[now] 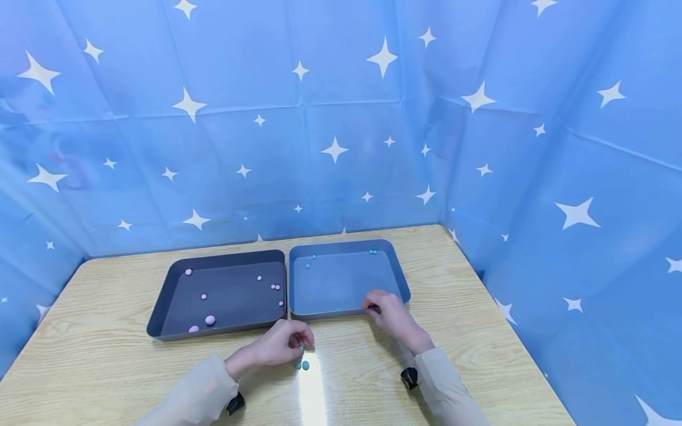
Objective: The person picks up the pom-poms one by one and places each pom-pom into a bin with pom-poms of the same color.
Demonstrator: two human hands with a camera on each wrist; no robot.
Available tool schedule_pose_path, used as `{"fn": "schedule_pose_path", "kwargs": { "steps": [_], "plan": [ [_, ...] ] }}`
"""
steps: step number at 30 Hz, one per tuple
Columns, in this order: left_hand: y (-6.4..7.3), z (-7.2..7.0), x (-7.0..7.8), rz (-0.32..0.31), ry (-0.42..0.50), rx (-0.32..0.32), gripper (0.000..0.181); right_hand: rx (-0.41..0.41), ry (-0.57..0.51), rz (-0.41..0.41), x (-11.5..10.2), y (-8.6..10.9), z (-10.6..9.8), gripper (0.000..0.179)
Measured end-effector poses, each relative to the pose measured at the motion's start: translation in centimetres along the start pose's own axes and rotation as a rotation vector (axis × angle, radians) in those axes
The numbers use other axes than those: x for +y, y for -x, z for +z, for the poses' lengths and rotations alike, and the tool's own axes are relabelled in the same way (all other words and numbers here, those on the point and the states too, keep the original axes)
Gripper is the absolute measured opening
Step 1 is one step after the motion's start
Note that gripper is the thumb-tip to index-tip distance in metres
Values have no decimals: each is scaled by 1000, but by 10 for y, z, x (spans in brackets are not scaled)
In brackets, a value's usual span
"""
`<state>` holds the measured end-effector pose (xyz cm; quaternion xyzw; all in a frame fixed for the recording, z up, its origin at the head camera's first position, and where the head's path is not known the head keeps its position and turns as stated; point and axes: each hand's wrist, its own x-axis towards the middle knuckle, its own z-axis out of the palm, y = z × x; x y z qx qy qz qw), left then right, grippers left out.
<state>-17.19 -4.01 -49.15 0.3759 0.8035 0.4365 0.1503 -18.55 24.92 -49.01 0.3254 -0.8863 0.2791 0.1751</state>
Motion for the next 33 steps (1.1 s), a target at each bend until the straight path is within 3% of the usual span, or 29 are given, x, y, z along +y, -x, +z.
{"fn": "schedule_pose_path", "kwargs": {
  "steps": [7, 21, 27, 33],
  "plan": [
    [-9, -6, 10, 36, 45, 35, 27, -15, -1, 14, 1, 0, -1, 23],
    [-42, -32, 21, -17, 181, 185, 27, -34, -10, 19, 1, 0, -2, 23],
    [-56, -40, 25, -8, 237, 207, 26, -57, -12, 42, 3, 1, -1, 21],
    [-70, -47, 27, -48, 335, 237, 27, -44, -8, 39, 3, 0, 0, 23]
  ]
}}
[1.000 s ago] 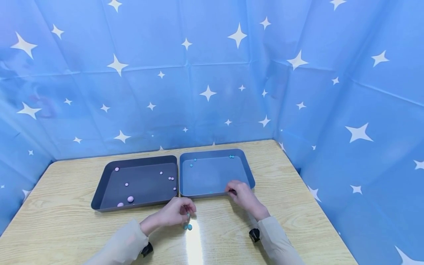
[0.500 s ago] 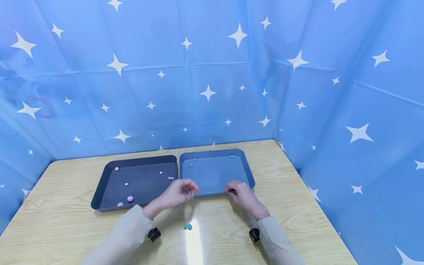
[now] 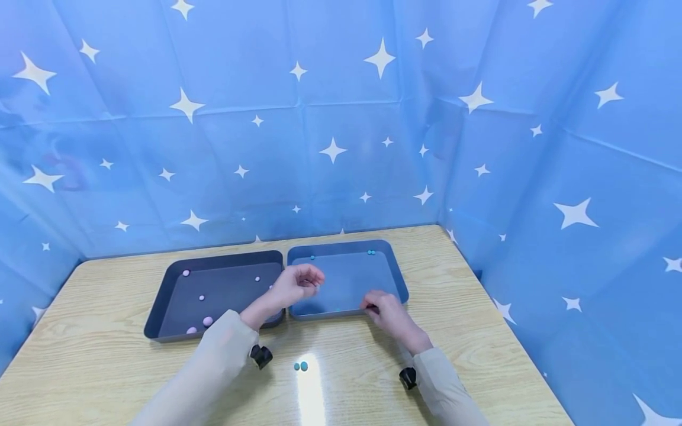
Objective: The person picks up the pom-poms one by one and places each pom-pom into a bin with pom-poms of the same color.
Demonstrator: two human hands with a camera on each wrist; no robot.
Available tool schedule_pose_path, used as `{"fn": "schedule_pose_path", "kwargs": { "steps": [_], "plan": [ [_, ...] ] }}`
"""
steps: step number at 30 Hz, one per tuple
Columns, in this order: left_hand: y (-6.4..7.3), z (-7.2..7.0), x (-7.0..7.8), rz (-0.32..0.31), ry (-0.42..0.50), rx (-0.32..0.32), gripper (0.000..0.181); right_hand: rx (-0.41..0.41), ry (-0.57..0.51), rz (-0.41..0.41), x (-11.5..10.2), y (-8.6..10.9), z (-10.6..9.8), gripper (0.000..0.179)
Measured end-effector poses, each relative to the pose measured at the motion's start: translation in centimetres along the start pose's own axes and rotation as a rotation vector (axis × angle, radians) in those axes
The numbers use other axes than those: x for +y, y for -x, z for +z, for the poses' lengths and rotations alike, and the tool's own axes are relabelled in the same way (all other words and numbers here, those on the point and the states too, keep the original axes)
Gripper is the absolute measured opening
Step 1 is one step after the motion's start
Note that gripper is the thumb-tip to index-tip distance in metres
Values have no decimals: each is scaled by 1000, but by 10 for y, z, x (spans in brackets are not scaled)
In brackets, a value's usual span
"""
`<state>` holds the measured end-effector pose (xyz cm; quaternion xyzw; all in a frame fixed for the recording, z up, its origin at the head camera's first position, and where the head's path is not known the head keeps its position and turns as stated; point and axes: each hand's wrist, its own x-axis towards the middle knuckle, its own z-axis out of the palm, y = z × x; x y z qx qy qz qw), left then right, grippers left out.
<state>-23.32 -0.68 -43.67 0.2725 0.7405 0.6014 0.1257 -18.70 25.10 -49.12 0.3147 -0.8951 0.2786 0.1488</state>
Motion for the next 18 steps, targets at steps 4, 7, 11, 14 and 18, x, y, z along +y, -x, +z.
{"fn": "schedule_pose_path", "kwargs": {
  "steps": [4, 7, 11, 14, 18],
  "plan": [
    [-10, -2, 2, -32, 60, 39, 26, 4, 1, -14, -1, 0, -1, 23],
    [-17, -3, 4, -44, 75, 54, 25, -5, -5, -14, -2, 0, -1, 21],
    [-27, -5, 8, -46, 79, 63, 24, -15, -8, 2, -3, 0, -2, 19],
    [-34, -5, 12, -64, 78, 77, 24, -19, -11, 11, -4, 0, -3, 18],
    [-43, -5, 15, -108, 87, 94, 23, -25, -13, 13, -3, -1, -4, 18]
  ]
}}
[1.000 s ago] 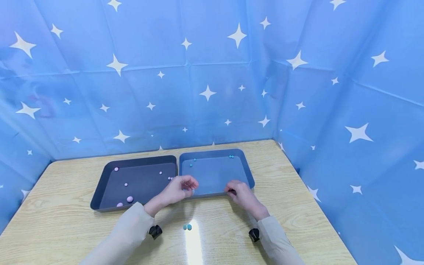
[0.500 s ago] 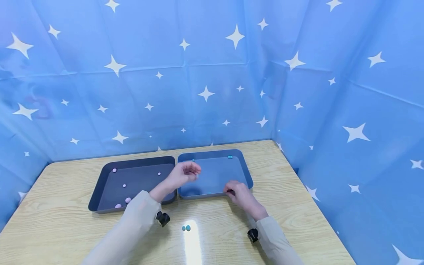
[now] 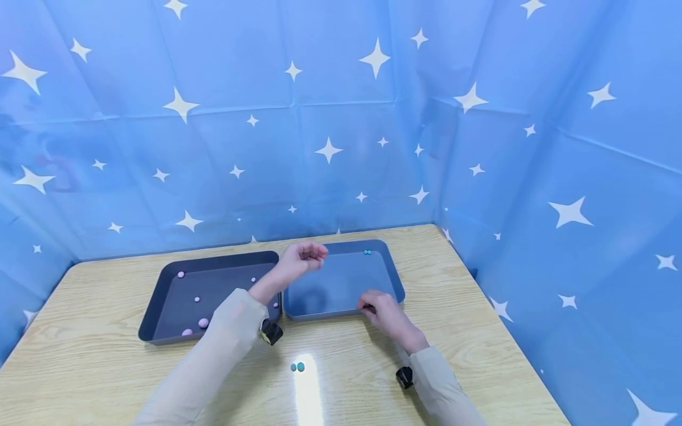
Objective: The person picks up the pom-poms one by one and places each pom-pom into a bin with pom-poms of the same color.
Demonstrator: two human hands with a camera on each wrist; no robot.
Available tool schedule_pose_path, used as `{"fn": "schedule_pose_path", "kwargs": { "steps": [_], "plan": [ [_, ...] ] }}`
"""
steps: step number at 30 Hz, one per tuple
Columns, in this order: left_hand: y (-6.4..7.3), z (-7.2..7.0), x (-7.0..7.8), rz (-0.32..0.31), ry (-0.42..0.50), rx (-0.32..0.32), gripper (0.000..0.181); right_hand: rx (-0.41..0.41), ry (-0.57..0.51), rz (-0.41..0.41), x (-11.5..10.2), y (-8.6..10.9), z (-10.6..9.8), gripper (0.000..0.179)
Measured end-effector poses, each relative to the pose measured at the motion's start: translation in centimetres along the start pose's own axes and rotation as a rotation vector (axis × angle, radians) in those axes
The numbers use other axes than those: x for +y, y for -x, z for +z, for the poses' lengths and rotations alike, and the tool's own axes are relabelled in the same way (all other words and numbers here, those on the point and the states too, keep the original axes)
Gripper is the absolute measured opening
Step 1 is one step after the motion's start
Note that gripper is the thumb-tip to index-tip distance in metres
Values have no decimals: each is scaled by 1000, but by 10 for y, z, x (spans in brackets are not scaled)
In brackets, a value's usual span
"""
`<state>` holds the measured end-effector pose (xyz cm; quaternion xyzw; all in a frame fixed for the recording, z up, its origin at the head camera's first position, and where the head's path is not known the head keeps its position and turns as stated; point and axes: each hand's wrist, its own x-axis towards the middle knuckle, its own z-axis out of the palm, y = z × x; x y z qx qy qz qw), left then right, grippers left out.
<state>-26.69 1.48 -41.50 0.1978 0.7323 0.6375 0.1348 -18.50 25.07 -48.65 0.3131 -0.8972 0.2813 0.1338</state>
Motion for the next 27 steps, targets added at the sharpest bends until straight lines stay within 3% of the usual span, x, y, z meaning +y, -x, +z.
{"fn": "schedule_pose_path", "kwargs": {
  "steps": [4, 16, 27],
  "plan": [
    [-6, 1, 1, -30, -2, 15, 21, -5, 4, 1, 0, 0, 0, 19],
    [-26, 8, 1, -22, 21, 46, 21, -4, 5, -6, 0, 1, 0, 18],
    [-36, 14, 4, -35, 49, 49, 23, -13, -2, -1, 0, 0, -1, 18]
  ]
}}
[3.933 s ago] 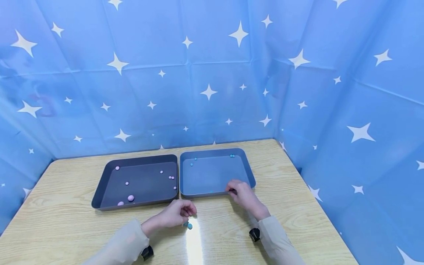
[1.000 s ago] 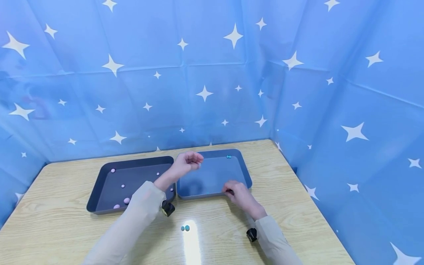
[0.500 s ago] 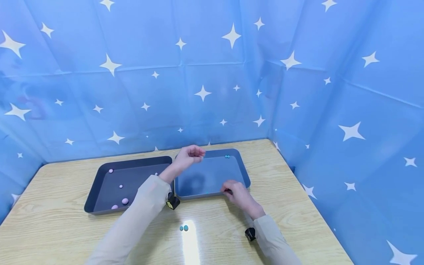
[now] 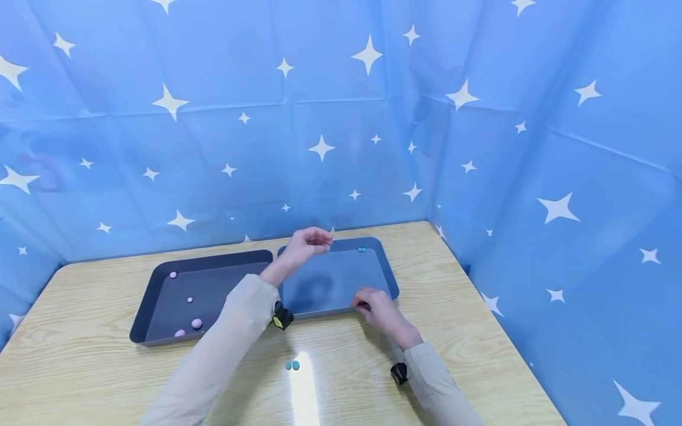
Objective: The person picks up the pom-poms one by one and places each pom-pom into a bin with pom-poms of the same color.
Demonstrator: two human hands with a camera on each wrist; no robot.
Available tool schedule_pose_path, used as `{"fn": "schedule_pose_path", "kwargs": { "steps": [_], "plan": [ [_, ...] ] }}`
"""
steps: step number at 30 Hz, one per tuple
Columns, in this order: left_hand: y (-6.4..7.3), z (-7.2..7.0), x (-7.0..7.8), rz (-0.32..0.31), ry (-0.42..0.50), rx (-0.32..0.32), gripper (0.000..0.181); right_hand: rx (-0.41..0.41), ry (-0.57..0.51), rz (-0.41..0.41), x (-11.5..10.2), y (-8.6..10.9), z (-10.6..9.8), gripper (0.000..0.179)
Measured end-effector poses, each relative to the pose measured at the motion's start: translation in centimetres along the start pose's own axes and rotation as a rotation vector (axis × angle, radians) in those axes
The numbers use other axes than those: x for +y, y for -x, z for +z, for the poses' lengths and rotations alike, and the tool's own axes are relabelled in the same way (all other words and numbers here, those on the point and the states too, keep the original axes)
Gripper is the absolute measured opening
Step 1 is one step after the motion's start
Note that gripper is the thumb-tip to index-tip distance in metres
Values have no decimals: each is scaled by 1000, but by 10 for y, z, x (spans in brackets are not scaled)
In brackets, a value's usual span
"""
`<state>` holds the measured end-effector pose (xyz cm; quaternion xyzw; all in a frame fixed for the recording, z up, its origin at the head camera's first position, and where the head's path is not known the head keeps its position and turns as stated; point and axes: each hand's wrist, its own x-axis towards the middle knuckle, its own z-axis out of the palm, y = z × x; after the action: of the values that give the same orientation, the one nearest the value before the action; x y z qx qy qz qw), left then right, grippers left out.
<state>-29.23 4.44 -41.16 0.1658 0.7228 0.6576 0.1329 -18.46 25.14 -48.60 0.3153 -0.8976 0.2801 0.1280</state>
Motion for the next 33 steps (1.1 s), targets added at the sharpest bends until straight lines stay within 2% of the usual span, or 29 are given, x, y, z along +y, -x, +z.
{"fn": "schedule_pose_path", "kwargs": {
  "steps": [9, 20, 33],
  "plan": [
    [-6, 0, -1, -11, 46, 31, 21, -3, 10, 9, -1, -1, 0, 18],
    [-7, -2, -4, -34, 66, 69, 22, -5, 21, 10, 1, -1, 0, 19],
    [-7, -3, -6, -46, 69, 73, 22, 6, 11, 6, 0, 0, 0, 20]
  ]
}}
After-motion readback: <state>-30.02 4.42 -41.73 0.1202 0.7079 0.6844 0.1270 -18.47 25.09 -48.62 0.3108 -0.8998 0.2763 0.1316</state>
